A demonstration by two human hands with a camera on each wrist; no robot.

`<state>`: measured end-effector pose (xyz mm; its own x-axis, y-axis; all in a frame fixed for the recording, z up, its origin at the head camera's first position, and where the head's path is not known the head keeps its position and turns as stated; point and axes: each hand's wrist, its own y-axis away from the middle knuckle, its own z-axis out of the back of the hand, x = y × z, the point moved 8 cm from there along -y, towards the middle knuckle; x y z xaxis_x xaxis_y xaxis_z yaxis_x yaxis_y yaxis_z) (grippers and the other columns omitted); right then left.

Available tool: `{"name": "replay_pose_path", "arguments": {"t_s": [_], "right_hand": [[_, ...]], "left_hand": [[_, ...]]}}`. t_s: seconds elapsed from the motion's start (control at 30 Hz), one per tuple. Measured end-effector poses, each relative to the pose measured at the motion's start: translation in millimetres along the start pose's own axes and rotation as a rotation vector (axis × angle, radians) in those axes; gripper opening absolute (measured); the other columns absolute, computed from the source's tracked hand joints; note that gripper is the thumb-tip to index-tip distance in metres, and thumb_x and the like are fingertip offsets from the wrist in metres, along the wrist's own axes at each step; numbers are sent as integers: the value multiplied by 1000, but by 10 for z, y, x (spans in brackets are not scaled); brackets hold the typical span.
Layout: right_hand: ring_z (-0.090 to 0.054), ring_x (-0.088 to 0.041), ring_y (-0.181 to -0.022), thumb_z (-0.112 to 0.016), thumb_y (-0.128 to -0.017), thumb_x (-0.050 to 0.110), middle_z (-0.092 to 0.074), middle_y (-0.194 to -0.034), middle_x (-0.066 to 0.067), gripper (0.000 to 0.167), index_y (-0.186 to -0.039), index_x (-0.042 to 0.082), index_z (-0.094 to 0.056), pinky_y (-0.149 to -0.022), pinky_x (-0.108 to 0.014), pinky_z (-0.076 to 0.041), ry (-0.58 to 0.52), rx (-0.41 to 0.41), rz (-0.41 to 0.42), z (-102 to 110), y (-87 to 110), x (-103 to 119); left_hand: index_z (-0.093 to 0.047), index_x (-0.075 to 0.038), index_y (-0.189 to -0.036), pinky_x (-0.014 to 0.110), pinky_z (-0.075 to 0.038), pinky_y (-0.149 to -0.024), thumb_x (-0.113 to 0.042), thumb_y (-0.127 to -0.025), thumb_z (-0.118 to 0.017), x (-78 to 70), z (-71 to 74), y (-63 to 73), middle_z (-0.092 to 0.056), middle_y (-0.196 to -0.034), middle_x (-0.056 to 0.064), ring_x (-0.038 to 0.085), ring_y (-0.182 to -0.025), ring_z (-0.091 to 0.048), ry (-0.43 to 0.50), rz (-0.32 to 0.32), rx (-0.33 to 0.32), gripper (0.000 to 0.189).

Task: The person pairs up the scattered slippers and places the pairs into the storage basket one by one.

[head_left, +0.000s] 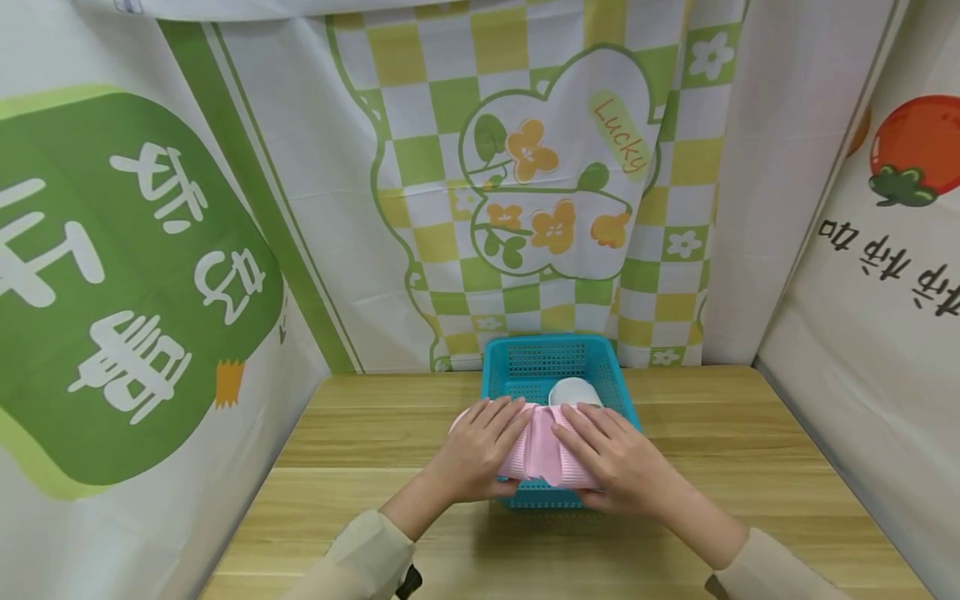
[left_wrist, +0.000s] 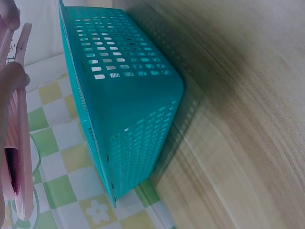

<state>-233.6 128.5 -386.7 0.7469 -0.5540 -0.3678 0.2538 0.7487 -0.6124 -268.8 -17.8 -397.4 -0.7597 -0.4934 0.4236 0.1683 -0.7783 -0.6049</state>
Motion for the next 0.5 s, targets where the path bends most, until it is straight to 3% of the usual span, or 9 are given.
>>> {"name": "replay_pose_path", "arguments": {"t_s": [0.2,0.4,0.5], "right_hand": [[-55,-41,-115,-68,-71,46,-54,-133,-24,80,-134,-1,-53,-90,-52,-48,-13,-17,14,23,1,8],[-54,-42,-116,-72,-70,46,-52,-135,-25,84,-136,0,-51,-92,-52,-46,-47,-8,12,44,3,-4],[-53,-42,-118,-69,-76,48,-51,-136,-24,81,-138,1,-50,-94,-52,-45,-64,2,15,49,7,-10]], "left_hand": [[-51,1,-135,47,-44,-100,-56,-56,-77,2,-12,26,-56,-132,17,33,-119,-55,22,3,-3,101],[-51,1,-135,47,-42,-101,-55,-57,-77,25,-4,27,-55,-134,17,33,-120,-53,46,11,-7,100],[-50,0,-136,47,-41,-102,-54,-58,-76,41,1,27,-55,-135,16,32,-121,-53,63,22,-1,99]]}}
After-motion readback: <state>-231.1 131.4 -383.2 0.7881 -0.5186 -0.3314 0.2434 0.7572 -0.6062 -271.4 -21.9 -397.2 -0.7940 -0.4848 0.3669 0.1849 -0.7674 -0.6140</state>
